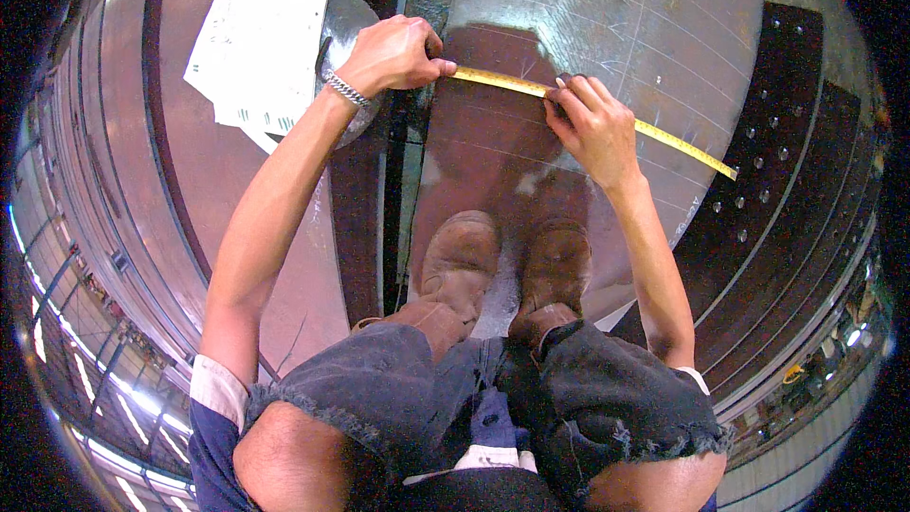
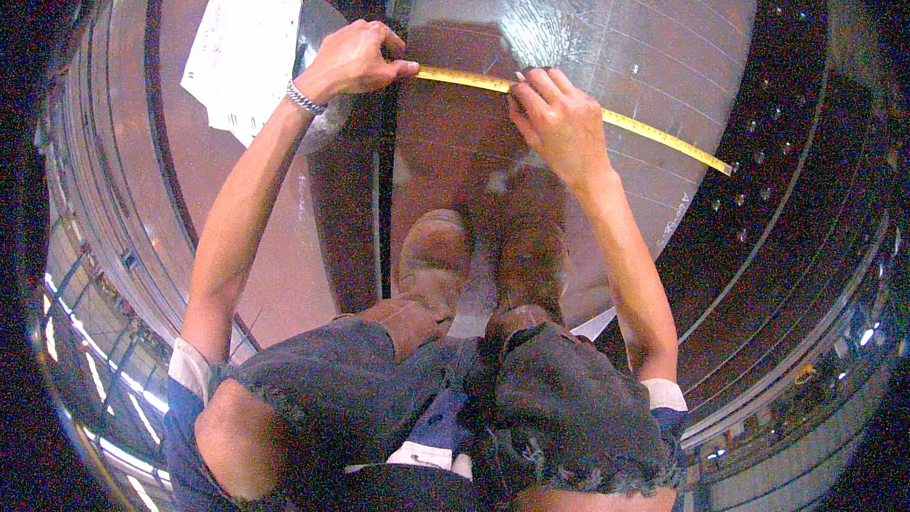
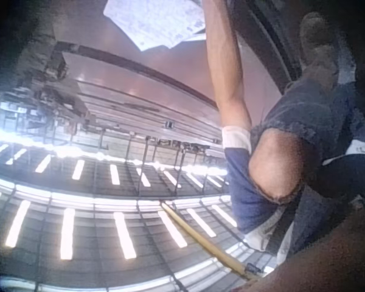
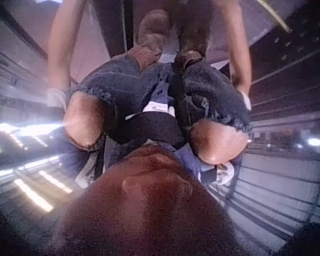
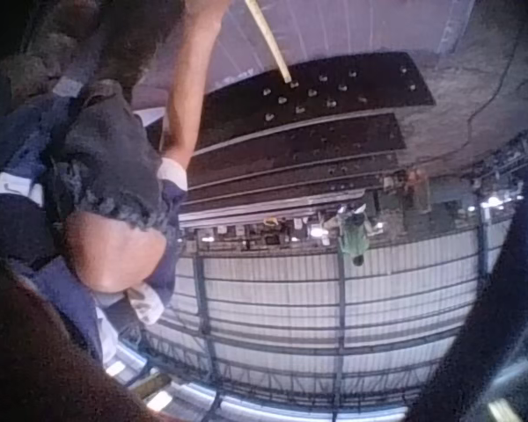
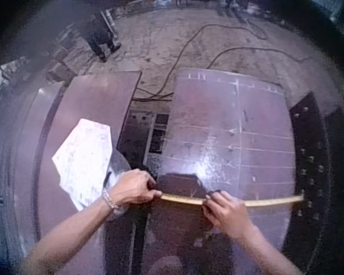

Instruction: The person measures a large metal sheet with a tape measure and marks it with chalk. They then consult a paper document and use a straightedge to draw straight lines on the sheet.

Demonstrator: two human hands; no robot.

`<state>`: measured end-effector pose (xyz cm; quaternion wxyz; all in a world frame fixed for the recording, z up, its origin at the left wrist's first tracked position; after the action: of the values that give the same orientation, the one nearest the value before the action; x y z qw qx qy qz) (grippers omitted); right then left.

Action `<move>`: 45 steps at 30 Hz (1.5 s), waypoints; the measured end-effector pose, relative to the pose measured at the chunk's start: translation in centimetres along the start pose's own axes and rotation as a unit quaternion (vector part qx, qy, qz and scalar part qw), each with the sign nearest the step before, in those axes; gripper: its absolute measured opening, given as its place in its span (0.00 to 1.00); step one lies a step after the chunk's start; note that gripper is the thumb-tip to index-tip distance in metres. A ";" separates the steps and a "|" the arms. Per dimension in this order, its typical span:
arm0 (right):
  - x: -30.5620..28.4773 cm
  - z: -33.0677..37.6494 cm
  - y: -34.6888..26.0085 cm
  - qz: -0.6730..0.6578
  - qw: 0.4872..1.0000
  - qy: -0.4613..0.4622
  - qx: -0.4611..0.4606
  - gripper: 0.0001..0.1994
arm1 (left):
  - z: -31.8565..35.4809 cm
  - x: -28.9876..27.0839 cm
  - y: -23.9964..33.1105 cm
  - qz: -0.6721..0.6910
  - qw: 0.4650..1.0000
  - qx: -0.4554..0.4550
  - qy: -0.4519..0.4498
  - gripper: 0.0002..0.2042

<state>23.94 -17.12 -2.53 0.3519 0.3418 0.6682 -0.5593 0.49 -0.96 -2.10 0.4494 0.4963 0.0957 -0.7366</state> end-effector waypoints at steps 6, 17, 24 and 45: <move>-0.1 0.1 0.0 0.027 0.999 -0.043 0.014 0.11 | -0.3 -0.6 0.5 0.006 0.998 -0.022 -0.065 0.24; -2.2 -1.8 -1.8 -0.241 0.953 0.027 0.183 0.17 | -0.3 -0.3 0.3 0.005 0.998 -0.025 -0.051 0.22; -2.5 -3.0 -2.2 -0.108 0.982 0.005 0.155 0.08 | -0.2 -0.3 0.2 0.004 0.998 -0.019 -0.052 0.22; 4.2 -4.8 -1.3 -0.277 0.904 -0.094 0.312 0.12 | -0.3 0.2 -0.1 0.007 1.000 -0.006 -0.028 0.23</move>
<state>20.21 -12.25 -4.81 0.1196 0.1813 0.4906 -0.8439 0.55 -0.81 -2.41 0.4597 0.4732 0.0840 -0.7468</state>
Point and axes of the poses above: each hand's wrist, its own z-axis away from the middle knuckle, its own x-axis out of the palm, y = z × x, the point moved 2 cm from there along -z, towards the middle knuckle, and after that the axes turned 5 degrees about x, right-handed, at the moved point
